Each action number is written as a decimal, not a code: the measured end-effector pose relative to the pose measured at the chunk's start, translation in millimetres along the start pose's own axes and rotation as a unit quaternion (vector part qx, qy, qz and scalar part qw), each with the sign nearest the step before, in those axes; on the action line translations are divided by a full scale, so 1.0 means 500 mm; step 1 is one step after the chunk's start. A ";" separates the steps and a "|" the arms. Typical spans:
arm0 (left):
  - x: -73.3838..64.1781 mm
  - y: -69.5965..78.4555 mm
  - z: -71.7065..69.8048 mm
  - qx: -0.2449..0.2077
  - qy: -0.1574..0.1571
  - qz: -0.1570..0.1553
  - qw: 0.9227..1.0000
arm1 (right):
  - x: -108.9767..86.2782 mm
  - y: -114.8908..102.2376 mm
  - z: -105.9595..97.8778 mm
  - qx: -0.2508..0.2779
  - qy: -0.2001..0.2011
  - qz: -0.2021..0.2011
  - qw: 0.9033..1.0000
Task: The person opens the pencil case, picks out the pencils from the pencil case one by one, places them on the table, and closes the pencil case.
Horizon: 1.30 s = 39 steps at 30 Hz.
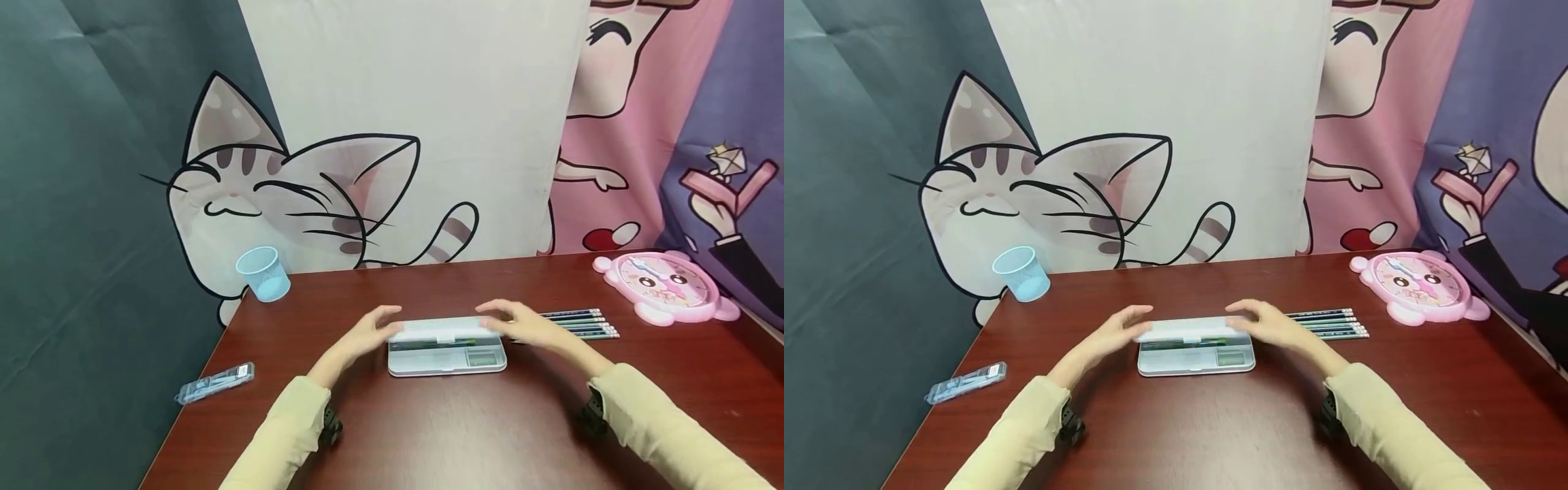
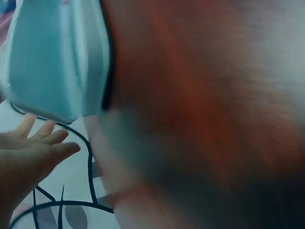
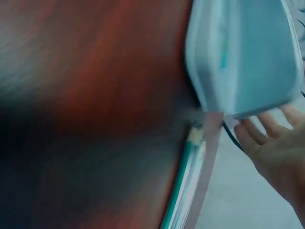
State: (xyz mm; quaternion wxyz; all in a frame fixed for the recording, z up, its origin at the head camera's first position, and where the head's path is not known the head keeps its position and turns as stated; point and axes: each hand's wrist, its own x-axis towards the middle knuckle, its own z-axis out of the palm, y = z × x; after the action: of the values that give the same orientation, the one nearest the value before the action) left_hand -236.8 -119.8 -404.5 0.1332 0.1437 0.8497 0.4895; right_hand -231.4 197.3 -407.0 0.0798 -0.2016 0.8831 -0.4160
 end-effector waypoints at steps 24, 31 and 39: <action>-0.028 -0.057 -0.025 0.314 0.019 0.044 0.948 | -0.074 0.073 -0.035 -0.338 0.087 -0.072 0.934; -0.059 -0.113 -0.094 0.422 0.121 -0.013 0.899 | -0.209 0.214 -0.161 -0.308 0.122 0.062 0.942; -0.072 -0.125 -0.107 0.429 0.121 -0.035 0.895 | -0.261 0.262 -0.188 -0.333 0.118 0.083 0.932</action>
State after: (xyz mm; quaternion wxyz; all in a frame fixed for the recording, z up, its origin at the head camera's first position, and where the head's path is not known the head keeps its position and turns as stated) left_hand -230.0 -205.7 -430.1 -0.0277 0.0965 0.9912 0.0863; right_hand -180.3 393.4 -450.8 -0.0625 -0.0923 0.9875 -0.1112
